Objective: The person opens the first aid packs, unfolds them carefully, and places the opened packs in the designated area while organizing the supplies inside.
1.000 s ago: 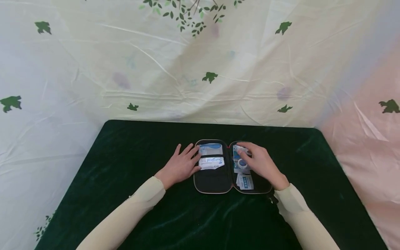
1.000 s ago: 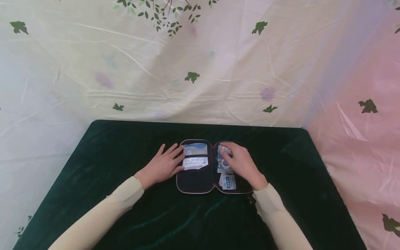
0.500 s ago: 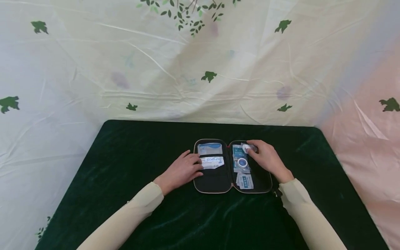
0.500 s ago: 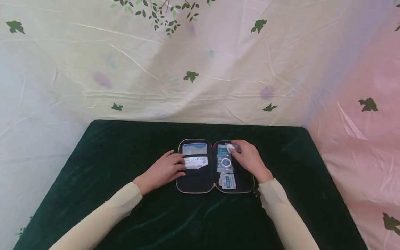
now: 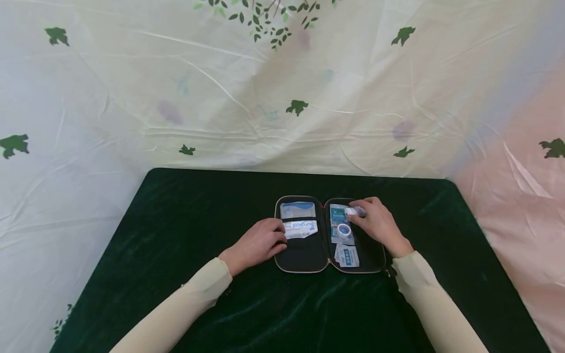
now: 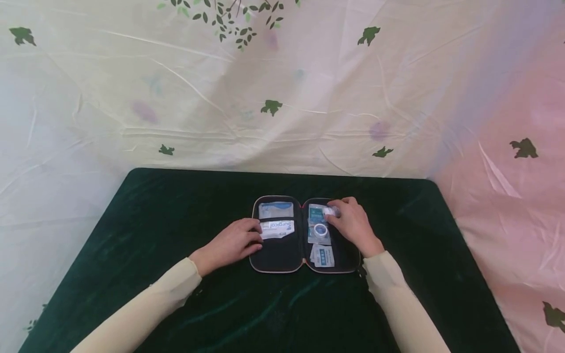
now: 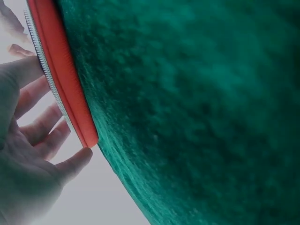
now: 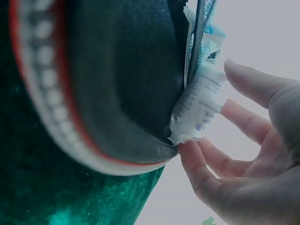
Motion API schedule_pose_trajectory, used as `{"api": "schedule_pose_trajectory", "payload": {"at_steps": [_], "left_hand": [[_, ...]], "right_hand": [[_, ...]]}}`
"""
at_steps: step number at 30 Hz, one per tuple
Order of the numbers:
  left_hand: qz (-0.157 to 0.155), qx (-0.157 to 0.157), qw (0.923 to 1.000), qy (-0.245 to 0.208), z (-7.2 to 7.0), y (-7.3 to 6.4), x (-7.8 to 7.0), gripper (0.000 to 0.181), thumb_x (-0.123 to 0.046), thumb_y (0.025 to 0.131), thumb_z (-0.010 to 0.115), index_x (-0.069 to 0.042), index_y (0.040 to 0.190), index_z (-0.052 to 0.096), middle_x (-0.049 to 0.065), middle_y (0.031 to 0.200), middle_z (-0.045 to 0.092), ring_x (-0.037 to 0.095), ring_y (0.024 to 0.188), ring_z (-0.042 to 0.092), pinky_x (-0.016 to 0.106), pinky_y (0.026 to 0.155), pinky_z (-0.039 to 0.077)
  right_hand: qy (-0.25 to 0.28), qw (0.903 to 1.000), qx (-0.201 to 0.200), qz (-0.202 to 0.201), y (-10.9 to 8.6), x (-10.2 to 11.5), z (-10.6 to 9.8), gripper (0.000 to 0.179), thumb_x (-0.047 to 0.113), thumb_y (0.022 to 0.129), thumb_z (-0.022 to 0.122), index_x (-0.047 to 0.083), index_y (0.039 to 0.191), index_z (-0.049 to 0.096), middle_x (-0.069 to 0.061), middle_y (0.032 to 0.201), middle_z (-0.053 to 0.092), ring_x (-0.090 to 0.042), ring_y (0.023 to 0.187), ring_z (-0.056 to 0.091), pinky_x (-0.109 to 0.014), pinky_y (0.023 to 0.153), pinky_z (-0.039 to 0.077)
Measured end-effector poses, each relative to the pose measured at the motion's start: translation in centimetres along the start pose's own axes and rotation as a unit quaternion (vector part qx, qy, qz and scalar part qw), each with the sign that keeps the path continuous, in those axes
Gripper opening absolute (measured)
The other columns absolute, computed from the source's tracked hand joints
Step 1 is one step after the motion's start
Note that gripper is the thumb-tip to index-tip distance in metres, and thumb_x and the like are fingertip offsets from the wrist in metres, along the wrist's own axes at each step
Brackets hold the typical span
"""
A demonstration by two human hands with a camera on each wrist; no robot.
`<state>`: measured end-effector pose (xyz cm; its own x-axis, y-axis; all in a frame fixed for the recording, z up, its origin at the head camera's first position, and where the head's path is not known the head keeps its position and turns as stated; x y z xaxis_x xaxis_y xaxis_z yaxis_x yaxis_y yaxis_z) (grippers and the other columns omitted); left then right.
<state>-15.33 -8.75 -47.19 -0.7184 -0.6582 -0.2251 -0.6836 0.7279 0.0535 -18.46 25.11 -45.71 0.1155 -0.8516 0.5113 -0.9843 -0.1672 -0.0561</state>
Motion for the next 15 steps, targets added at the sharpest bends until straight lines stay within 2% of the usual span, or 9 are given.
{"api": "schedule_pose_trajectory", "payload": {"at_steps": [5,9,10,13,15], "left_hand": [[-0.016,0.003,0.9997,-0.017,-0.09,0.21,-0.05,0.012,-0.030,0.099,0.072,-0.021,0.108,0.074,0.003,0.126,0.064,0.022,0.125,0.058,0.053,0.117,0.037],[-0.017,-0.009,0.9985,-0.052,-0.04,0.08,0.06,0.009,-0.026,0.099,0.072,-0.020,0.106,0.072,0.003,0.125,0.064,0.023,0.121,0.061,0.061,0.115,0.036],[-0.007,-0.017,0.9979,-0.062,0.53,0.07,0.44,0.011,-0.027,0.100,0.071,-0.019,0.107,0.072,0.003,0.125,0.064,0.022,0.118,0.061,0.057,0.114,0.040],[0.004,-0.029,0.9949,-0.097,0.70,-0.06,0.49,0.010,-0.024,0.101,0.069,-0.018,0.109,0.069,0.001,0.119,0.063,0.016,0.104,0.062,0.046,0.101,0.051],[0.008,-0.030,0.9931,-0.113,0.75,-0.10,0.46,0.012,-0.023,0.102,0.068,-0.017,0.112,0.068,-0.001,0.116,0.062,0.011,0.096,0.061,0.036,0.091,0.055]], "right_hand": [[0.017,0.9998,-0.012,0.002,0.00,-0.05,-0.26,0.041,0.029,0.099,0.071,0.005,0.132,0.066,-0.028,0.140,0.047,-0.043,0.118,0.046,-0.065,0.100,0.043],[0.046,0.9984,-0.033,-0.001,-0.21,-0.10,-0.68,0.040,0.030,0.100,0.070,0.006,0.131,0.065,-0.026,0.142,0.043,-0.042,0.120,0.044,-0.065,0.100,0.044],[0.052,0.9979,-0.038,-0.003,-0.29,-0.08,-0.77,0.040,0.030,0.100,0.070,0.006,0.131,0.065,-0.025,0.142,0.042,-0.042,0.120,0.043,-0.064,0.099,0.044],[0.071,0.9958,-0.057,-0.010,-0.61,0.09,-0.89,0.038,0.028,0.100,0.071,0.006,0.130,0.065,-0.024,0.141,0.039,-0.041,0.119,0.043,-0.062,0.097,0.046],[0.091,0.9935,-0.068,-0.014,-0.83,0.31,-0.79,0.038,0.027,0.100,0.071,0.005,0.129,0.064,-0.024,0.141,0.038,-0.041,0.118,0.044,-0.061,0.097,0.048]]}}
Point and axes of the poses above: each hand's wrist, its own y-axis towards the middle knuckle, its own z-axis out of the palm, x = y × z, the point moved 1 cm from there along y, towards the middle knuckle
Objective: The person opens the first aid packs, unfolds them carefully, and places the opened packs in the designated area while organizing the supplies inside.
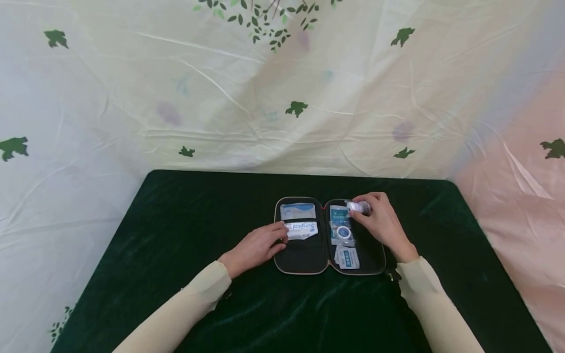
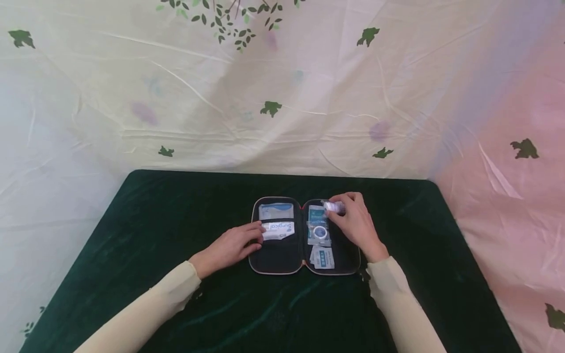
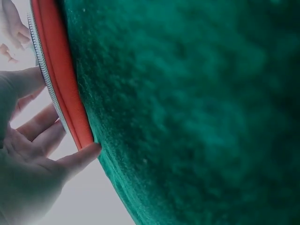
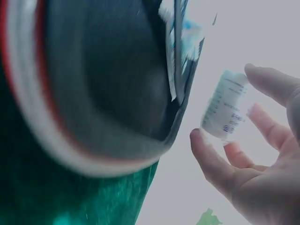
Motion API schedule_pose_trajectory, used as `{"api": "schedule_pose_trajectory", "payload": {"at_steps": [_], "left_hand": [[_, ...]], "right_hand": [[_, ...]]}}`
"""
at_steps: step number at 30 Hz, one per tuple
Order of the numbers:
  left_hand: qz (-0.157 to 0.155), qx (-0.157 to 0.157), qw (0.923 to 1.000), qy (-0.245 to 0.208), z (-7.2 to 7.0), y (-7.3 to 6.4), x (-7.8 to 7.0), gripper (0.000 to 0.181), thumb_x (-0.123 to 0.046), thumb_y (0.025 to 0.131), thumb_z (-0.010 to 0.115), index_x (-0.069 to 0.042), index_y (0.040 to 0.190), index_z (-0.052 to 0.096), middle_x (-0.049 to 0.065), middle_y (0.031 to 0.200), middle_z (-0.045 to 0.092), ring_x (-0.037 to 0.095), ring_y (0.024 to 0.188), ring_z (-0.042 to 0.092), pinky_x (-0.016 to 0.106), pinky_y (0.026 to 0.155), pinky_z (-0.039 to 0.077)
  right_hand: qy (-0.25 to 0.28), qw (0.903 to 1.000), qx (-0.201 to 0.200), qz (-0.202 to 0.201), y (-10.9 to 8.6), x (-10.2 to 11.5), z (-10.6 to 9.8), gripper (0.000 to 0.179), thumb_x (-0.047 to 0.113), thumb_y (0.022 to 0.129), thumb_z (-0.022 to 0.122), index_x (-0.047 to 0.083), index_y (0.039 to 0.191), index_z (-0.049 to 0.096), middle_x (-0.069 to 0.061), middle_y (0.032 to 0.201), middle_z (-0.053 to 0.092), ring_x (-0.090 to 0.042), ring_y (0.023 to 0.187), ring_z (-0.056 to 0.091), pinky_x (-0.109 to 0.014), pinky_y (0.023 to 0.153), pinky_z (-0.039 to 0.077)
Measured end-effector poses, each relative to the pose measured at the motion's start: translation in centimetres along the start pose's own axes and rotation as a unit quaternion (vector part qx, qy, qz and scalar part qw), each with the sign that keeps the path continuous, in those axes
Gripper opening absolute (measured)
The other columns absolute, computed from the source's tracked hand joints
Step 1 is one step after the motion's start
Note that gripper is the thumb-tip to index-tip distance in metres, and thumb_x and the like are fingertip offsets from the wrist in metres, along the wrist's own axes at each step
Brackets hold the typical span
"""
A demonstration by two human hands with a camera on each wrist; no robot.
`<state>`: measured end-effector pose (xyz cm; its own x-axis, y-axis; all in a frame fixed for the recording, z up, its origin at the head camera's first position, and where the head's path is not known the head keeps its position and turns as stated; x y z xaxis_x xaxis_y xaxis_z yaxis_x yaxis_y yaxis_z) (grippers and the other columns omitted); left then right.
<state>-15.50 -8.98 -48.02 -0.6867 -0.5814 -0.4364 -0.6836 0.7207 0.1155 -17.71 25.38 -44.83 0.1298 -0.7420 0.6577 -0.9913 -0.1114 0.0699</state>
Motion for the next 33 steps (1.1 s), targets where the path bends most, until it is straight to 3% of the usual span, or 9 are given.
{"api": "schedule_pose_trajectory", "payload": {"at_steps": [2,4,9,14,18,22,26,33], "left_hand": [[-0.012,0.008,0.9998,-0.011,-0.4,0.0,-0.5,0.011,-0.020,0.103,0.067,-0.017,0.113,0.067,-0.002,0.117,0.062,0.010,0.097,0.062,0.033,0.088,0.056],[-0.019,0.016,0.9995,-0.019,-0.4,0.1,-0.5,0.009,-0.020,0.104,0.065,-0.017,0.113,0.065,-0.002,0.120,0.062,0.013,0.109,0.064,0.039,0.099,0.054],[0.001,0.007,0.9983,-0.058,0.9,0.2,1.0,0.005,-0.021,0.105,0.063,-0.020,0.109,0.062,0.001,0.124,0.066,0.028,0.145,0.045,0.062,0.119,0.029],[0.015,-0.005,0.9979,-0.063,2.6,0.1,2.9,0.006,-0.025,0.106,0.061,-0.024,0.111,0.063,-0.001,0.127,0.068,0.025,0.150,0.037,0.060,0.122,0.024],[0.017,-0.006,0.9978,-0.063,2.3,-0.2,2.6,0.008,-0.025,0.107,0.059,-0.022,0.113,0.064,0.001,0.132,0.067,0.028,0.151,0.035,0.060,0.121,0.025],[0.015,0.001,0.9967,-0.080,1.0,-0.4,1.4,0.011,-0.022,0.108,0.057,-0.017,0.114,0.064,0.006,0.134,0.066,0.031,0.151,0.035,0.060,0.120,0.028],[0.026,0.006,0.9963,-0.082,1.5,-0.4,2.0,0.016,-0.023,0.108,0.056,-0.015,0.118,0.065,0.008,0.133,0.066,0.031,0.151,0.036,0.055,0.120,0.030],[0.028,-0.006,0.9968,-0.074,3.8,0.4,5.4,0.011,-0.033,0.107,0.059,-0.028,0.113,0.066,0.000,0.143,0.058,0.024,0.145,0.046,0.047,0.112,0.045]], "right_hand": [[0.026,0.9996,-0.013,-0.007,-0.2,0.3,0.2,0.036,0.025,0.099,0.072,0.004,0.128,0.064,-0.023,0.140,0.037,-0.040,0.117,0.046,-0.060,0.099,0.050],[0.055,0.9980,-0.028,-0.016,-0.4,0.6,0.6,0.036,0.024,0.099,0.074,0.004,0.126,0.064,-0.022,0.141,0.037,-0.039,0.117,0.047,-0.059,0.100,0.051],[0.106,0.9925,-0.056,-0.023,-0.8,1.3,1.5,0.040,0.030,0.096,0.077,0.006,0.127,0.067,-0.019,0.146,0.040,-0.037,0.119,0.048,-0.057,0.101,0.050],[0.138,0.9882,-0.061,-0.026,-1.1,2.3,2.7,0.040,0.030,0.098,0.074,0.005,0.129,0.070,-0.015,0.147,0.047,-0.035,0.123,0.051,-0.055,0.103,0.048],[0.155,0.9858,-0.053,-0.039,-1.0,3.1,3.7,0.032,0.024,0.101,0.070,0.004,0.126,0.072,-0.014,0.144,0.054,-0.034,0.124,0.055,-0.055,0.104,0.049],[0.152,0.9860,-0.038,-0.055,-1.1,3.7,5.0,0.027,0.016,0.103,0.067,0.004,0.126,0.073,-0.014,0.143,0.057,-0.034,0.127,0.055,-0.055,0.103,0.049],[0.132,0.9882,-0.026,-0.073,-1.2,4.5,6.3,0.026,0.011,0.103,0.065,0.005,0.126,0.074,-0.014,0.143,0.059,-0.034,0.129,0.054,-0.055,0.102,0.049],[0.107,0.9897,-0.015,-0.094,-1.4,5.8,8.2,0.033,0.008,0.099,0.070,0.006,0.132,0.070,-0.014,0.144,0.061,-0.032,0.127,0.061,-0.054,0.102,0.052]]}}
Point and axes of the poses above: each hand's wrist, its own y-axis towards the middle knuckle, its own z-axis out of the palm, x = y × z, the point moved 1 cm from there along y, towards the middle knuckle
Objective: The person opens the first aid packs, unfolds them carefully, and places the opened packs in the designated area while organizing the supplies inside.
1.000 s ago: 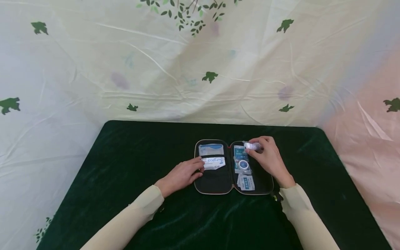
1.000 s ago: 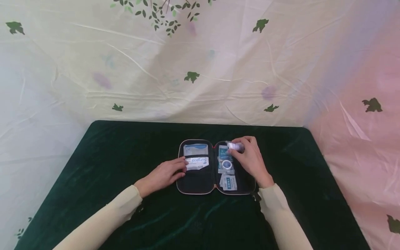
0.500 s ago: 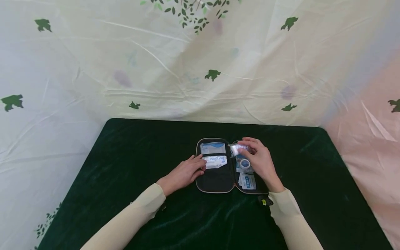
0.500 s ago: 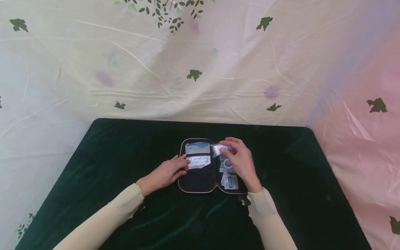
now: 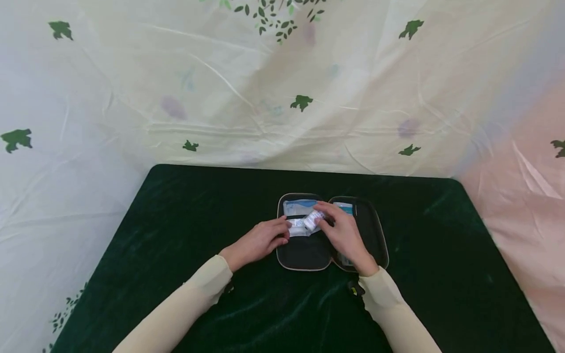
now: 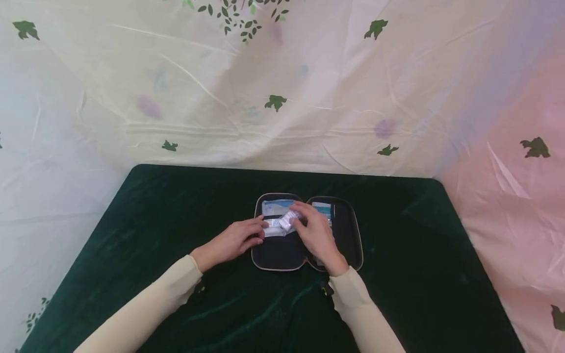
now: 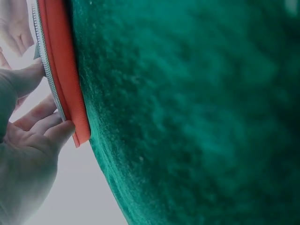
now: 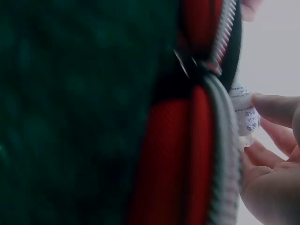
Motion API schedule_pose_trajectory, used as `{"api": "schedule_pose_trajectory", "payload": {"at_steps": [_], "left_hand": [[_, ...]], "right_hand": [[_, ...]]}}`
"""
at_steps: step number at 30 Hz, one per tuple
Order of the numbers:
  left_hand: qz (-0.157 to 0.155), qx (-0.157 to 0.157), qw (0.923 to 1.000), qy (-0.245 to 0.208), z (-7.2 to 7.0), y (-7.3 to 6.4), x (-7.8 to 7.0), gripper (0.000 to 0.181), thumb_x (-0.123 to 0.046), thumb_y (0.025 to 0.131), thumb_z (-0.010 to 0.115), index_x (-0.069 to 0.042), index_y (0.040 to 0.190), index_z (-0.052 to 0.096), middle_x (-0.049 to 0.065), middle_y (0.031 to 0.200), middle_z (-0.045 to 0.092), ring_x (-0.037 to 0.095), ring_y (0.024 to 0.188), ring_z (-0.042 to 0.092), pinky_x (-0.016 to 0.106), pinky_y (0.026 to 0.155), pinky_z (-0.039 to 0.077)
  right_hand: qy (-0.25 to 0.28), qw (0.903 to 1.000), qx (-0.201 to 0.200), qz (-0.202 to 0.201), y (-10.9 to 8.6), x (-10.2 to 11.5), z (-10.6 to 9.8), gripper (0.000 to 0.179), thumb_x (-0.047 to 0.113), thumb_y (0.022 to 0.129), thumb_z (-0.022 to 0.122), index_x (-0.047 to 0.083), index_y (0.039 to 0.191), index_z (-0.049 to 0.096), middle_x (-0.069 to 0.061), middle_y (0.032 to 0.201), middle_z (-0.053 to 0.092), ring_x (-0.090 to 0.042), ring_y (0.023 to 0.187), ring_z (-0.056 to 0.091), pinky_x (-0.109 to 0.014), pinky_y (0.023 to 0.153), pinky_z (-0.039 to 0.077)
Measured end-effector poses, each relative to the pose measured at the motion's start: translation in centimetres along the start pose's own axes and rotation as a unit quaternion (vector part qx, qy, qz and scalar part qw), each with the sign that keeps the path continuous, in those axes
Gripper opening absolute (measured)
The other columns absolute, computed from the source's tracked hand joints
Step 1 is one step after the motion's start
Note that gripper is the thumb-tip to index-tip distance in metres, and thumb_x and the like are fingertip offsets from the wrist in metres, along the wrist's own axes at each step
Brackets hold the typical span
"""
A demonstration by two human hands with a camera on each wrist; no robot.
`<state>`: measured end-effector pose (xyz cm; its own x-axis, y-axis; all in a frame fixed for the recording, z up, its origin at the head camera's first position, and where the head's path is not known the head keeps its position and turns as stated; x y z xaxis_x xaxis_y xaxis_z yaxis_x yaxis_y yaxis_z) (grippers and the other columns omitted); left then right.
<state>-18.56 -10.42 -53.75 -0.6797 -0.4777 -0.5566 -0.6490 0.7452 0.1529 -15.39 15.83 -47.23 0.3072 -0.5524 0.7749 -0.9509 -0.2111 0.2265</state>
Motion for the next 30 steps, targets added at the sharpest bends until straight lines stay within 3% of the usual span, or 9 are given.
{"api": "schedule_pose_trajectory", "payload": {"at_steps": [6,11,21,30], "left_hand": [[-0.014,-0.010,0.9998,0.014,0.2,0.0,0.5,0.004,-0.031,0.105,0.062,-0.031,0.108,0.066,0.000,0.144,0.057,0.020,0.143,0.048,0.045,0.111,0.047],[-0.003,-0.028,0.9996,0.006,0.0,-0.1,0.1,0.006,-0.028,0.104,0.064,-0.029,0.109,0.067,0.000,0.143,0.057,0.021,0.137,0.053,0.045,0.109,0.049],[-0.010,-0.029,0.9995,0.007,-0.1,-0.1,0.3,0.007,-0.026,0.101,0.068,-0.030,0.107,0.066,-0.002,0.143,0.054,0.013,0.124,0.058,0.036,0.102,0.052],[-0.017,-0.034,0.9990,-0.025,-0.6,-0.1,-0.6,0.004,-0.027,0.102,0.067,-0.025,0.106,0.068,0.001,0.141,0.054,0.016,0.121,0.059,0.040,0.100,0.053]], "right_hand": [[0.002,0.9991,0.037,0.021,0.1,0.5,1.2,0.041,0.008,0.098,0.072,0.006,0.137,0.062,-0.016,0.138,0.064,-0.031,0.120,0.066,-0.051,0.100,0.054],[0.009,0.9966,0.080,0.015,0.2,0.9,1.7,0.041,0.007,0.100,0.069,0.005,0.139,0.058,-0.016,0.139,0.064,-0.031,0.126,0.063,-0.052,0.102,0.052],[0.005,0.9890,0.148,0.006,0.6,1.6,2.5,0.038,0.010,0.103,0.065,0.011,0.140,0.059,-0.011,0.140,0.065,-0.025,0.123,0.065,-0.049,0.103,0.052],[0.000,0.9919,0.124,0.026,0.9,2.2,2.9,0.034,0.009,0.095,0.075,0.007,0.128,0.065,-0.011,0.125,0.064,-0.024,0.110,0.066,-0.044,0.096,0.057]]}}
Point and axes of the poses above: each hand's wrist, its own y-axis towards the middle knuckle, its own z-axis out of the palm, x = y × z, the point moved 1 cm from there along y, towards the middle knuckle
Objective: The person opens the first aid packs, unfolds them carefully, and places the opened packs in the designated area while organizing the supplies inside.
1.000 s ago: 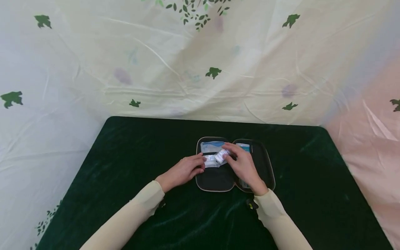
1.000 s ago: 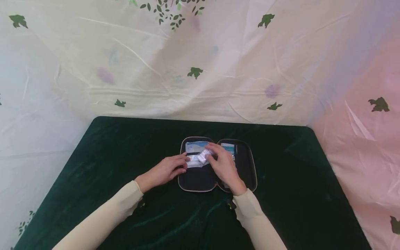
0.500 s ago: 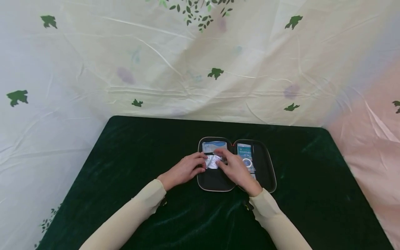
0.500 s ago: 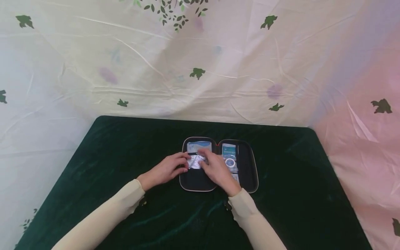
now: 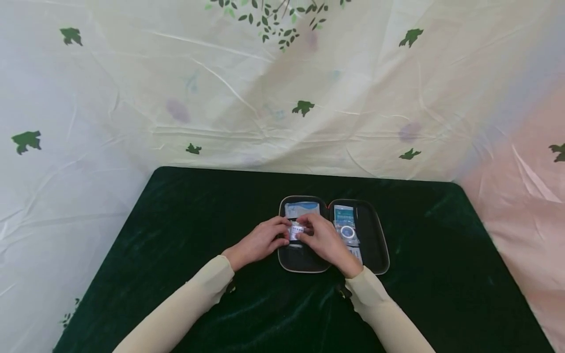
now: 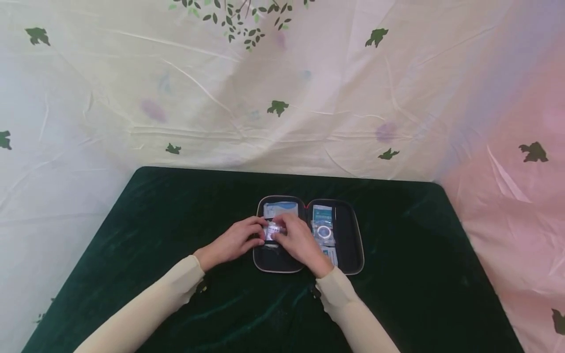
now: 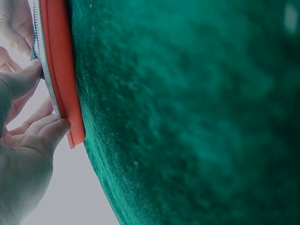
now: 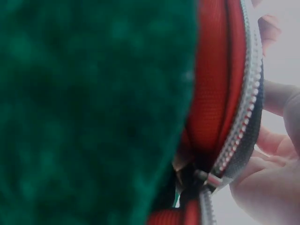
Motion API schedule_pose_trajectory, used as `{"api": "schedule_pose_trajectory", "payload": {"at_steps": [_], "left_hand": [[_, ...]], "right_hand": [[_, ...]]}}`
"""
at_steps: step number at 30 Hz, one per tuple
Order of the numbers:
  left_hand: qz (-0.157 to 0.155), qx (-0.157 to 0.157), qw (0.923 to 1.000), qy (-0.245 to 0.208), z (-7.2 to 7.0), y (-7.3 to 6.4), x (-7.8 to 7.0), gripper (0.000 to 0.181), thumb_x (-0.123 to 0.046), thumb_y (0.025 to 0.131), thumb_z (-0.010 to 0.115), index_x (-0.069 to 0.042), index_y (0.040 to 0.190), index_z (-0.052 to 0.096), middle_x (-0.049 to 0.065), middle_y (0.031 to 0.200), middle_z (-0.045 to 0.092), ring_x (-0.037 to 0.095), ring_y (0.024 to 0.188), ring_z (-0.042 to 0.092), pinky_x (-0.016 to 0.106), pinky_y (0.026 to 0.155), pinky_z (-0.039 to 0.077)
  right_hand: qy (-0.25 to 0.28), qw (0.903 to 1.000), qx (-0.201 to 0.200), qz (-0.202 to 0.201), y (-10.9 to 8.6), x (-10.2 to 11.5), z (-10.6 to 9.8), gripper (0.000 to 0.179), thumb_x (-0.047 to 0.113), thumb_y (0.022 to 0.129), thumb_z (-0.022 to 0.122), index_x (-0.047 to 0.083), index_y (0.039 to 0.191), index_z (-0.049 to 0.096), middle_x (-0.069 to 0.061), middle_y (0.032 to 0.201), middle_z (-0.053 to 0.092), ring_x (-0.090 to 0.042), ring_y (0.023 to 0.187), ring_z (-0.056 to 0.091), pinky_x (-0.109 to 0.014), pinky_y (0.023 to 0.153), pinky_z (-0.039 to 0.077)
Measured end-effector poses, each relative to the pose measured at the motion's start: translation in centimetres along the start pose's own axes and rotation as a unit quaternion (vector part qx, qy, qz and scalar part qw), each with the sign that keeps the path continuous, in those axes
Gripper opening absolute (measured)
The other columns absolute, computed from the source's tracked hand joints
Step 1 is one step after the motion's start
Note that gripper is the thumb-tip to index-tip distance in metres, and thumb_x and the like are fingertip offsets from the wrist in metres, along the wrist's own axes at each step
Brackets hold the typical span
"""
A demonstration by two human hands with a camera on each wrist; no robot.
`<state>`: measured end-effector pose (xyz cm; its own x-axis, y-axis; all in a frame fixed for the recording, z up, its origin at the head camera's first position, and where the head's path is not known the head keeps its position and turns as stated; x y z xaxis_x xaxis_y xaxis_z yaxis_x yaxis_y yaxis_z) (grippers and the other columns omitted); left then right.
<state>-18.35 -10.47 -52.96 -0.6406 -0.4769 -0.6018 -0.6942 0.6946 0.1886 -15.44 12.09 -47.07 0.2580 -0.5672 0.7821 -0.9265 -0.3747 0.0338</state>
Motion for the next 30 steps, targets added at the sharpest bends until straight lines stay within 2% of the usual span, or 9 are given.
{"api": "schedule_pose_trajectory", "payload": {"at_steps": [6,9,10,11,16,17,22,26,30], "left_hand": [[-0.006,-0.008,0.9996,0.028,0.4,-0.1,0.8,0.007,-0.027,0.100,0.070,-0.030,0.104,0.067,-0.004,0.136,0.048,0.010,0.115,0.056,0.036,0.098,0.054],[-0.004,-0.007,0.9995,0.030,0.5,-0.1,0.8,0.005,-0.028,0.100,0.069,-0.029,0.105,0.068,-0.003,0.137,0.048,0.012,0.116,0.057,0.036,0.098,0.053],[-0.001,-0.005,0.9993,0.036,0.1,-0.2,0.0,0.005,-0.027,0.101,0.068,-0.026,0.106,0.068,0.000,0.138,0.049,0.015,0.117,0.057,0.038,0.099,0.053],[0.001,-0.004,0.9995,0.032,0.1,-0.2,0.0,0.005,-0.028,0.102,0.068,-0.024,0.105,0.069,0.001,0.139,0.050,0.016,0.118,0.058,0.039,0.100,0.052],[0.006,0.002,0.9996,0.027,0.0,0.2,0.0,0.005,-0.029,0.103,0.065,-0.025,0.105,0.067,-0.003,0.133,0.056,0.013,0.115,0.059,0.037,0.099,0.053],[0.005,0.002,0.9998,0.020,0.5,0.3,0.8,0.003,-0.031,0.102,0.066,-0.029,0.104,0.065,-0.008,0.129,0.057,0.009,0.116,0.059,0.036,0.099,0.053],[0.003,0.009,0.9998,0.018,0.6,0.7,1.2,0.006,-0.029,0.102,0.066,-0.033,0.104,0.062,-0.012,0.119,0.065,0.014,0.133,0.056,0.038,0.105,0.051],[-0.015,0.016,0.9996,0.017,0.8,0.8,1.4,0.006,-0.030,0.102,0.066,-0.033,0.105,0.062,-0.008,0.126,0.067,0.018,0.138,0.053,0.040,0.106,0.051],[-0.026,0.018,0.9994,0.011,0.9,0.6,1.5,0.006,-0.031,0.102,0.066,-0.034,0.106,0.062,-0.004,0.133,0.067,0.016,0.132,0.059,0.038,0.103,0.053]], "right_hand": [[-0.017,0.9997,0.013,-0.013,-0.1,-0.1,0.2,0.023,0.013,0.095,0.076,0.009,0.118,0.075,-0.007,0.115,0.071,-0.018,0.101,0.068,-0.041,0.092,0.057],[-0.034,0.9984,0.021,-0.040,-0.1,-0.2,0.3,0.021,0.014,0.096,0.075,0.010,0.117,0.077,-0.006,0.115,0.074,-0.019,0.104,0.069,-0.042,0.094,0.056],[-0.038,0.9978,0.023,-0.050,-0.1,-0.3,0.3,0.021,0.014,0.097,0.074,0.011,0.117,0.077,-0.006,0.116,0.074,-0.019,0.106,0.069,-0.043,0.094,0.056],[-0.041,0.9970,0.026,-0.060,-0.1,-0.3,0.3,0.020,0.014,0.098,0.073,0.011,0.117,0.078,-0.005,0.116,0.075,-0.020,0.107,0.069,-0.043,0.095,0.056],[-0.047,0.9941,0.041,-0.089,-0.1,-0.4,0.1,0.019,0.014,0.100,0.069,0.013,0.117,0.078,-0.003,0.118,0.075,-0.020,0.112,0.069,-0.044,0.098,0.055],[-0.050,0.9937,0.045,-0.090,-0.1,-0.4,0.1,0.020,0.014,0.100,0.068,0.013,0.117,0.078,-0.003,0.118,0.075,-0.019,0.112,0.069,-0.043,0.097,0.055],[-0.059,0.9938,0.053,-0.078,-0.5,-0.2,0.1,0.022,0.014,0.101,0.065,0.011,0.119,0.078,-0.003,0.114,0.076,-0.013,0.094,0.067,-0.035,0.084,0.056],[-0.042,0.9954,0.054,-0.067,-0.8,-0.3,0.0,0.023,0.012,0.102,0.060,0.010,0.120,0.075,-0.004,0.113,0.075,-0.011,0.085,0.061,-0.029,0.076,0.052],[-0.026,0.9962,0.055,-0.062,-0.9,-0.3,0.1,0.022,0.011,0.103,0.059,0.009,0.120,0.073,-0.005,0.114,0.073,-0.011,0.085,0.061,-0.029,0.077,0.052]]}}
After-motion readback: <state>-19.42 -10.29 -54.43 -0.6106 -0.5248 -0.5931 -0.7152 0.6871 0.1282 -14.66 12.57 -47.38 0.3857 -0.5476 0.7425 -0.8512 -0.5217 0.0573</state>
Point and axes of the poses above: each hand's wrist, its own y-axis towards the middle knuckle, its own z-axis out of the palm, x = y × z, the point moved 1 cm from there along y, towards the middle knuckle
